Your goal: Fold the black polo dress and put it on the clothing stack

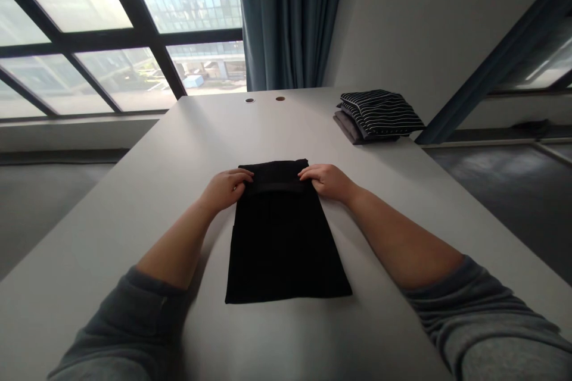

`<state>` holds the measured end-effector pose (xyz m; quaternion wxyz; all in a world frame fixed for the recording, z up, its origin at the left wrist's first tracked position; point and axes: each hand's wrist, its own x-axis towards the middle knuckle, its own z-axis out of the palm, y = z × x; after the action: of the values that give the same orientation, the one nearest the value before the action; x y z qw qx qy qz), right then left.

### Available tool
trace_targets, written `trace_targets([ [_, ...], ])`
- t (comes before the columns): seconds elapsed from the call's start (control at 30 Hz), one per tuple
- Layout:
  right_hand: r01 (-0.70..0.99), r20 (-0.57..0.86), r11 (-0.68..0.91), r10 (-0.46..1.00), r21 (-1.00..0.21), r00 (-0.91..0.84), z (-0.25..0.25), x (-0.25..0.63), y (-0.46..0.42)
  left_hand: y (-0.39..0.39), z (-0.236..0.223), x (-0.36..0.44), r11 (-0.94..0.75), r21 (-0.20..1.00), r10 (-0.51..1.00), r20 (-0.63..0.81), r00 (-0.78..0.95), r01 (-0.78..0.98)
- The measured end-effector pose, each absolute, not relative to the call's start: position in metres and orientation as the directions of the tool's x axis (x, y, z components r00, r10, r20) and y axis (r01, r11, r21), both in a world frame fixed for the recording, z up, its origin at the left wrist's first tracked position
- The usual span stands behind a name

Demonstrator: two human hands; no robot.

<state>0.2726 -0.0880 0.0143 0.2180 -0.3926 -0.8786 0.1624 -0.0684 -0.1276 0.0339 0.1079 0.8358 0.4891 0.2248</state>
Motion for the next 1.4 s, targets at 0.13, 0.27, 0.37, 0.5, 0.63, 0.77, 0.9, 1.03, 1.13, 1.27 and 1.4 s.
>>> trace_targets([
  [0.13, 0.715, 0.334, 0.547, 0.836, -0.435, -0.436, 0.012, 0.248, -0.086, -0.121, 0.025, -0.033, -0.410, 0.376, 0.897, 0.331, 0.293, 0.831],
  [0.27, 0.809, 0.129, 0.483, 0.874, -0.335, -0.468, -0.008, 0.230, -0.083, -0.115, -0.006, -0.020, -0.401, 0.271, 0.913, 0.197, 0.358, 0.875],
  [0.37, 0.840, 0.003, 0.460, 0.877, -0.289, -0.480, -0.022, 0.227, -0.083, -0.116, -0.021, -0.022, -0.392, 0.198, 0.918, 0.149, 0.368, 0.898],
  [0.5, 0.852, -0.029, 0.443, 0.883, -0.278, -0.469, -0.027, 0.227, -0.082, -0.118, -0.024, -0.021, -0.381, 0.169, 0.922, 0.142, 0.360, 0.909],
  [0.63, 0.824, -0.006, 0.466, 0.869, -0.324, -0.494, -0.026, 0.230, -0.081, -0.114, -0.024, -0.024, -0.383, 0.259, 0.923, 0.148, 0.355, 0.887],
  [0.77, 0.835, 0.132, 0.393, 0.919, -0.386, -0.371, -0.027, 0.243, -0.078, -0.109, -0.020, -0.044, -0.344, 0.423, 0.929, 0.281, 0.240, 0.838],
  [0.9, 0.892, 0.114, 0.222, 0.975, -0.395, -0.192, -0.027, 0.259, -0.073, -0.106, -0.013, -0.074, -0.005, 0.426, 0.965, 0.241, -0.108, 0.905],
  [1.03, 0.884, -0.007, 0.163, 0.983, -0.439, -0.185, -0.027, 0.262, -0.070, -0.102, -0.013, -0.087, 0.071, 0.415, 0.989, 0.089, -0.118, 0.907],
  [1.13, 0.825, 0.016, 0.185, 0.978, -0.533, -0.209, -0.027, 0.257, -0.070, -0.100, -0.016, -0.083, -0.023, 0.507, 0.993, 0.114, -0.040, 0.862],
  [1.27, 0.605, 0.078, 0.173, 0.981, -0.777, -0.179, -0.027, 0.253, -0.074, -0.100, -0.019, -0.076, -0.048, 0.693, 0.994, 0.106, -0.036, 0.720],
  [1.4, 0.160, 0.045, 0.091, 0.962, -0.983, -0.270, -0.024, 0.249, -0.082, -0.102, -0.021, -0.071, -0.071, 0.878, 0.991, 0.117, -0.068, 0.473],
])
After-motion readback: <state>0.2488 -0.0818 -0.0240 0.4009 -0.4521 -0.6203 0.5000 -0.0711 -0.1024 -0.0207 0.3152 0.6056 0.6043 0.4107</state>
